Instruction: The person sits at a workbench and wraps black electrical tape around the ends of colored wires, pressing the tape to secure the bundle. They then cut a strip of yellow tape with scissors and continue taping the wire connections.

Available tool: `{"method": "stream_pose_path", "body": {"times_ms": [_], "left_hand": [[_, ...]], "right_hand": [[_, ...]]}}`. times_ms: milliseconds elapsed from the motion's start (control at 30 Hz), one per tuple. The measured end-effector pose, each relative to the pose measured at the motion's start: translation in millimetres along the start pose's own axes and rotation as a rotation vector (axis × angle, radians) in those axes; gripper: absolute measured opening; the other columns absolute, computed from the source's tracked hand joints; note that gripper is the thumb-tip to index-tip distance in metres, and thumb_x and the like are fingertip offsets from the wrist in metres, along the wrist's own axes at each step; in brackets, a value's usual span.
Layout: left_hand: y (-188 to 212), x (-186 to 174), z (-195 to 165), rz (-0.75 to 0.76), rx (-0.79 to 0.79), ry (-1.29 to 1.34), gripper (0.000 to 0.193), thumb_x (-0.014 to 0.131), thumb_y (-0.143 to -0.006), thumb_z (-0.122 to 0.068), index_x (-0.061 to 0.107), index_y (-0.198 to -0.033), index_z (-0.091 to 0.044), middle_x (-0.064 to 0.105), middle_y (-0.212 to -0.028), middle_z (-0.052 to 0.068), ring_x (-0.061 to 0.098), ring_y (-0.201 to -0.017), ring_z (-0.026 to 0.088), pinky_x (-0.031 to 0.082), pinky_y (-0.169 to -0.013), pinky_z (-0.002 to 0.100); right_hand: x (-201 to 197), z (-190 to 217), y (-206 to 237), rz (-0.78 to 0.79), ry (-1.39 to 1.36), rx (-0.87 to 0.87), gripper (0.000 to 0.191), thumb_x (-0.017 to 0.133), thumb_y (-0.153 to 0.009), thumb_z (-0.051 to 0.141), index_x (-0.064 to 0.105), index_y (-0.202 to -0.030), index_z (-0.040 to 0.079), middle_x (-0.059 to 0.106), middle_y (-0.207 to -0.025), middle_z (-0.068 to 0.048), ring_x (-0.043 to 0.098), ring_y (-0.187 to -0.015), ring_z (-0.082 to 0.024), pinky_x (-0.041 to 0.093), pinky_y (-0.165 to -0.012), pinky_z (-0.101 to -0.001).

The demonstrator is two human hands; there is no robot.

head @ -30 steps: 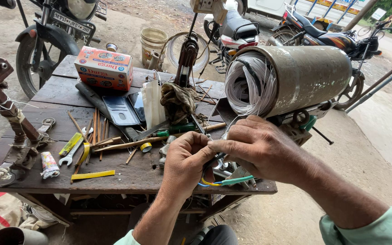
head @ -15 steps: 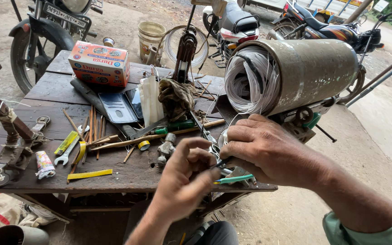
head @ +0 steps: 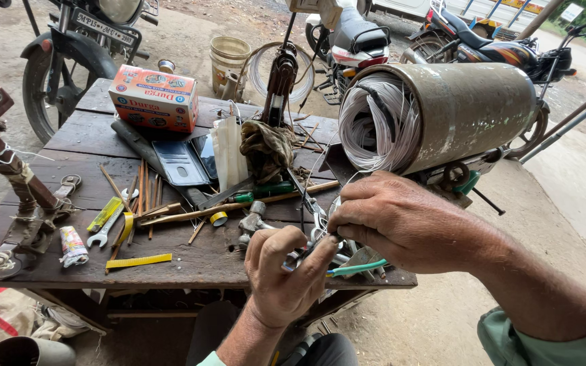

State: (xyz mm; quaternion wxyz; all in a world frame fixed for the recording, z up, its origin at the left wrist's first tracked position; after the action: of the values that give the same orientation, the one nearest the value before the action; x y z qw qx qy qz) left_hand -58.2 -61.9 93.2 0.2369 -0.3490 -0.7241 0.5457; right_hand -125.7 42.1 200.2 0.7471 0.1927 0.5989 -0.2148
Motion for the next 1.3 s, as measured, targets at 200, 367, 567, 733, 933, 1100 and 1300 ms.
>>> {"method": "stream_pose_path", "body": {"times_ms": [200,367,567,733,933,1100,1300], "left_hand": [[-1,2,-6,0.024,-0.016,-0.048,0.026,0.082,-0.089,-0.013,0.077,-0.113,-0.022,0.051,-0.096,-0.004,0.052,-0.083,0.014,0.042,-0.074,0.034],[3,1,-15,0.008,-0.115,0.037,0.021,0.08,-0.089,-0.008,0.075,-0.109,-0.012,0.057,-0.088,-0.003,0.052,-0.079,0.015,0.043,-0.068,0.032],[0,-5,-22,-0.025,-0.31,0.254,0.018,0.081,-0.09,-0.003,0.072,-0.106,-0.005,0.061,-0.09,0.001,0.061,-0.076,0.015,0.049,-0.064,0.029],[8,6,12,-0.015,-0.695,0.418,0.008,0.074,-0.09,-0.001,0.069,-0.094,-0.005,0.07,-0.1,0.004,0.069,-0.08,0.012,0.056,-0.06,0.024],[41,43,44,0.064,-1.285,1.099,0.011,0.069,-0.095,-0.006,0.066,-0.099,0.003,0.071,-0.08,0.01,0.067,-0.064,0.01,0.055,-0.051,0.022],[44,54,56,0.218,-1.369,1.22,0.016,0.069,-0.096,-0.009,0.065,-0.097,0.006,0.068,-0.066,0.01,0.06,-0.045,0.01,0.04,-0.033,0.019],[47,61,53,0.282,-1.469,1.464,0.014,0.07,-0.095,-0.008,0.062,-0.102,0.001,0.069,-0.072,0.011,0.06,-0.049,0.008,0.041,-0.037,0.017]], "right_hand": [[-1,1,1,-0.086,-0.003,-0.059,0.014,0.07,-0.09,0.018,0.073,-0.095,0.005,0.065,-0.082,-0.009,0.066,-0.079,-0.029,0.049,-0.069,-0.044],[4,5,3,-0.211,0.132,-0.13,0.013,0.075,-0.086,0.015,0.072,-0.092,0.004,0.065,-0.083,-0.008,0.066,-0.082,-0.028,0.05,-0.075,-0.0437],[6,7,8,-0.276,0.212,-0.182,0.013,0.076,-0.082,0.014,0.07,-0.091,0.007,0.066,-0.088,-0.007,0.067,-0.089,-0.028,0.049,-0.08,-0.0444],[7,9,14,-0.244,0.231,-0.252,0.024,0.077,-0.076,0.014,0.069,-0.098,0.008,0.066,-0.096,-0.006,0.066,-0.095,-0.027,0.048,-0.083,-0.0435],[5,12,22,-0.284,0.171,-0.336,0.029,0.078,-0.079,0.014,0.069,-0.107,0.009,0.067,-0.103,-0.005,0.066,-0.098,-0.024,0.049,-0.088,-0.0418],[10,15,20,-0.29,0.209,-0.363,0.038,0.079,-0.08,0.014,0.075,-0.118,0.014,0.065,-0.097,-0.001,0.067,-0.093,-0.019,0.048,-0.085,-0.0395],[12,13,18,-0.242,0.261,-0.304,0.025,0.075,-0.077,0.016,0.071,-0.101,0.012,0.063,-0.091,-0.002,0.064,-0.091,-0.023,0.045,-0.084,-0.0412]]}}
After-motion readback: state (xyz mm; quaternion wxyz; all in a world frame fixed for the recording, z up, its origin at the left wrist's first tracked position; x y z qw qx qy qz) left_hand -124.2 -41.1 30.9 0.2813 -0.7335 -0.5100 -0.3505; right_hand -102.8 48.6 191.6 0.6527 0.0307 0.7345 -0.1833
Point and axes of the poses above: each hand's wrist, its own y-axis away from the middle knuckle, its own x-axis out of the palm, z = x × y, the point moved 7 cm from there along -y, towards the middle knuckle
